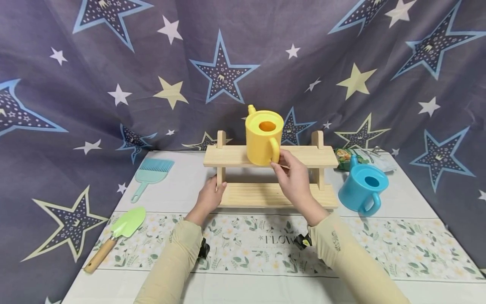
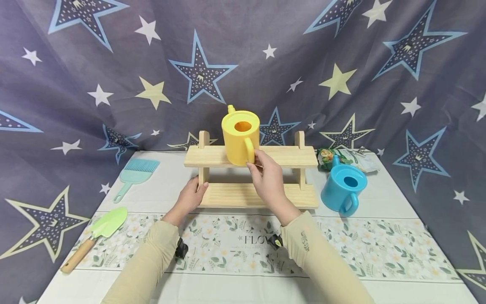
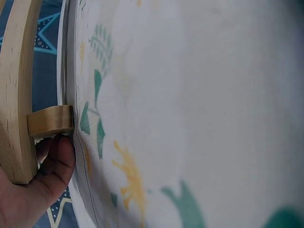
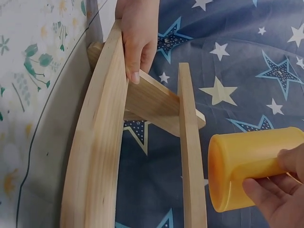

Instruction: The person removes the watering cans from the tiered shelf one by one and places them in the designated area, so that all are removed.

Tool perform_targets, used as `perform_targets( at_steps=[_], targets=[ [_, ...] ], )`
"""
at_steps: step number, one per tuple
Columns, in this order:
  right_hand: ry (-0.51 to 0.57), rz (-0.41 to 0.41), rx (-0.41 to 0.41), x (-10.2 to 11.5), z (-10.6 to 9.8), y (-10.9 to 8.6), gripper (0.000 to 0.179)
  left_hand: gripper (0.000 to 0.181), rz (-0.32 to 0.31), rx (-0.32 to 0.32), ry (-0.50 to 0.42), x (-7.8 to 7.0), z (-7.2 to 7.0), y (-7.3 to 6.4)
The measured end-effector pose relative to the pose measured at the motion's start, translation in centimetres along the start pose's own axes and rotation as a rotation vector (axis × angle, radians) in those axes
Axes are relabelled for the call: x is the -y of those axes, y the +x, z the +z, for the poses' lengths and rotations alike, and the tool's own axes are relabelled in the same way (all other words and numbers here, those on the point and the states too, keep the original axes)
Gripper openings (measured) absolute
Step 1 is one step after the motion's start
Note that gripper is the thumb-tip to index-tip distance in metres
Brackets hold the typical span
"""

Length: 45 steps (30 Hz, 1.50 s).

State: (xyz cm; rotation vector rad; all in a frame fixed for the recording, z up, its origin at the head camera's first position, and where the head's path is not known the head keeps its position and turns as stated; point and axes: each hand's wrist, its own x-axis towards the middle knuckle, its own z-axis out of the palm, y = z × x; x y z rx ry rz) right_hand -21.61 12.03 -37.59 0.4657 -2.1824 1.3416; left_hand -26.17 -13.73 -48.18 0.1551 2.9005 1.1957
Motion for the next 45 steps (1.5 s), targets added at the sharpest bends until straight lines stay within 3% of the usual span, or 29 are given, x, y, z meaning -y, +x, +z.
perform_targets(
  at_steps=[27,45],
  targets=[
    [-0.07,0.071,-0.058,-1.0,-5.0,-2.1,0.028,0.053,-0.014,0.003,-0.004,-0.3,-0.1,-0.1],
    [-0.111,0.064,-0.131,-1.5,-8.8,-3.7,0.027,0.052,-0.014,0.005,-0.003,0.0,0.1,0.2]
  ],
)
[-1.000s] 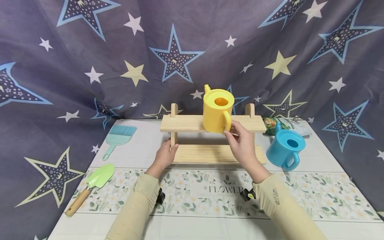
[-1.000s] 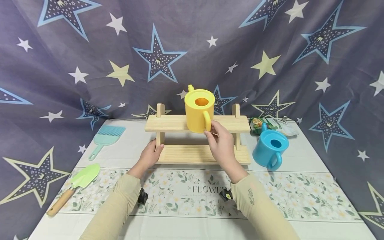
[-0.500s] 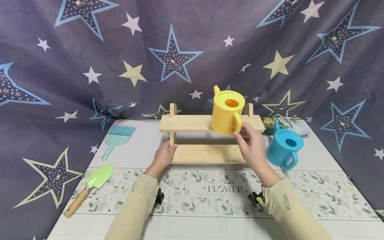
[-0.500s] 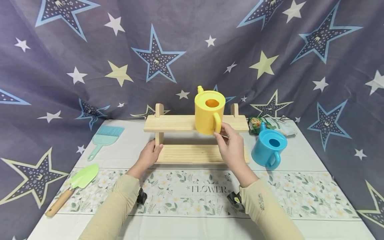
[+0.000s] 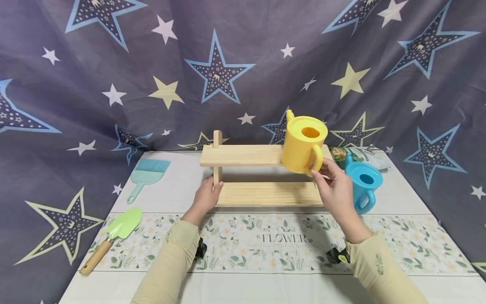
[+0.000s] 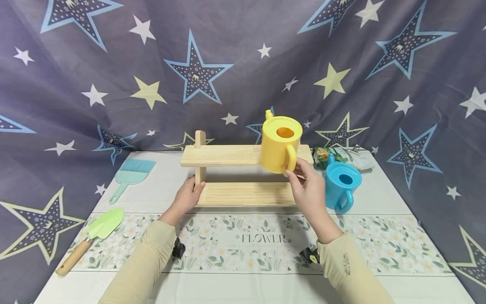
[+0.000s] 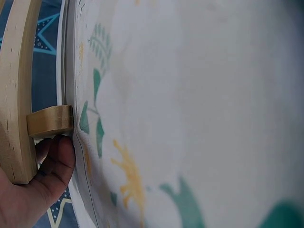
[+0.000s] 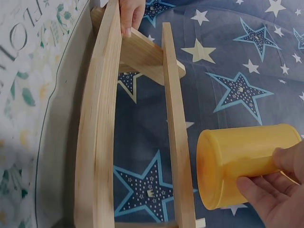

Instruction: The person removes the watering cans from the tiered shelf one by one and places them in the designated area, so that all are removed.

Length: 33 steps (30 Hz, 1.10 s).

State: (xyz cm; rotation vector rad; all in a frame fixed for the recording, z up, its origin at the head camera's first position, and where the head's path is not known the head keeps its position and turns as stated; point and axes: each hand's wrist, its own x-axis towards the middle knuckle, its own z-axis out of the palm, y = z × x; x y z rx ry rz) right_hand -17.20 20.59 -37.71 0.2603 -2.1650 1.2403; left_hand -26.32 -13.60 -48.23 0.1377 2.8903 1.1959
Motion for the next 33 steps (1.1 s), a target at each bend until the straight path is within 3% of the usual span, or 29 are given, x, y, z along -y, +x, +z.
perform_targets(
  at_steps=[19,33],
  targets=[
    [-0.115,-0.024,-0.081,-2.2,-4.4,-1.6,0.029,0.054,-0.014,-0.001,-0.002,-0.1,0.0,-0.1],
    [-0.161,0.021,-0.146,-2.6,-7.1,-2.2,0.028,0.055,-0.019,-0.002,-0.008,0.0,0.1,-0.3]
  ],
)
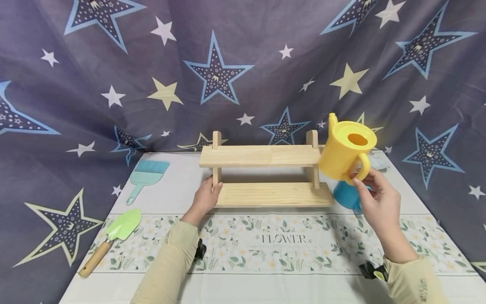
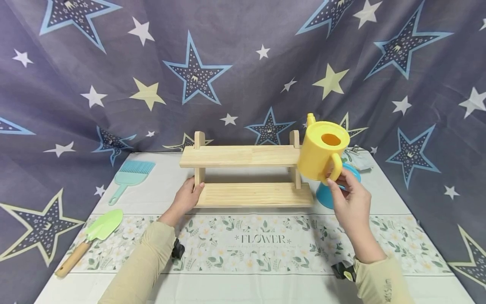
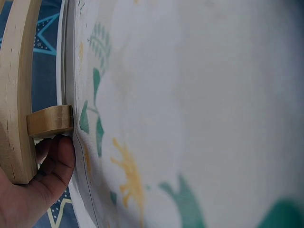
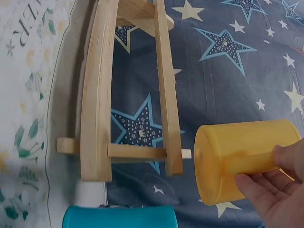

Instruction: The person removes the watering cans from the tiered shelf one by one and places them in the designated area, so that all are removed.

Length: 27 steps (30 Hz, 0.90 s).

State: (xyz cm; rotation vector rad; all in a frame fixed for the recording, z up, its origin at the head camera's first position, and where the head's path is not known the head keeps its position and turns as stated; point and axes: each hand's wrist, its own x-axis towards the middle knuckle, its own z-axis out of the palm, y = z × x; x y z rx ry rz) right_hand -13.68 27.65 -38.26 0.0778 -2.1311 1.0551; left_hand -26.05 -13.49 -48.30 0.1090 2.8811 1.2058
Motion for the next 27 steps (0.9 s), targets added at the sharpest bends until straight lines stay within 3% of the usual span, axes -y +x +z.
perform_targets(
  at_steps=[8,27],
  targets=[
    [0.012,0.047,-0.029,-0.9,-1.5,-0.2,0.031,0.055,0.008,0.001,0.01,0.2,0.1,0.0],
    [-0.112,0.165,-0.075,-2.8,-4.6,0.0,0.032,0.055,0.005,0.011,0.013,0.1,-0.1,0.1]
  ],
)
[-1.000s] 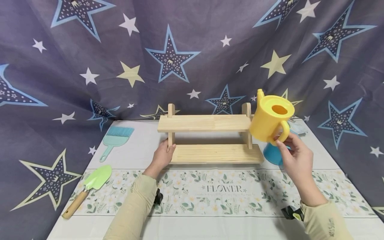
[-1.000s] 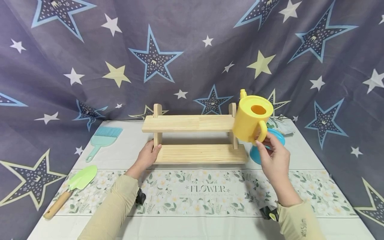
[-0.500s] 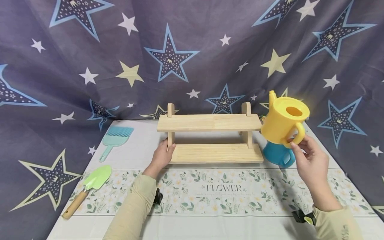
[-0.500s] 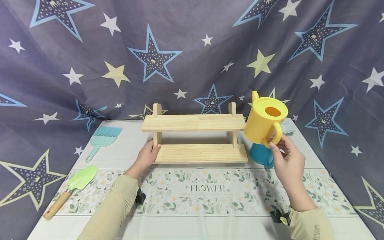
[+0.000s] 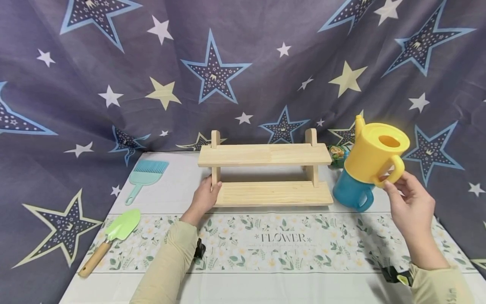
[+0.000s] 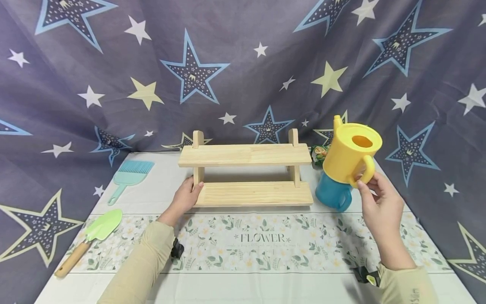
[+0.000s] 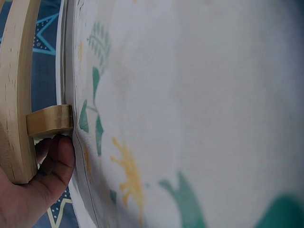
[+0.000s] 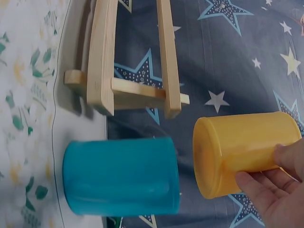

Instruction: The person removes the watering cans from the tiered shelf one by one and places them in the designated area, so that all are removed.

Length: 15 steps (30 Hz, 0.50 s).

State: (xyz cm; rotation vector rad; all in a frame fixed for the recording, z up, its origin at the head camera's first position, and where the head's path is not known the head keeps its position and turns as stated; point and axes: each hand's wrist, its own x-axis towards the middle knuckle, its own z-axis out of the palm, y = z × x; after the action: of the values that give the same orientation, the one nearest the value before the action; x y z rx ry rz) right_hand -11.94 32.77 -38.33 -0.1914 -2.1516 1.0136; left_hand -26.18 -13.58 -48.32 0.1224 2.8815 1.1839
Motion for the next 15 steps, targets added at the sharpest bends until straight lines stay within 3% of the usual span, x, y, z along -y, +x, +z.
perform_targets(
  at_steps=[15],
  targets=[
    [-0.017,0.07,-0.065,-2.6,-2.1,1.0,0.034,0.054,0.014,-0.004,0.01,0.0,-0.1,0.1]
  ],
)
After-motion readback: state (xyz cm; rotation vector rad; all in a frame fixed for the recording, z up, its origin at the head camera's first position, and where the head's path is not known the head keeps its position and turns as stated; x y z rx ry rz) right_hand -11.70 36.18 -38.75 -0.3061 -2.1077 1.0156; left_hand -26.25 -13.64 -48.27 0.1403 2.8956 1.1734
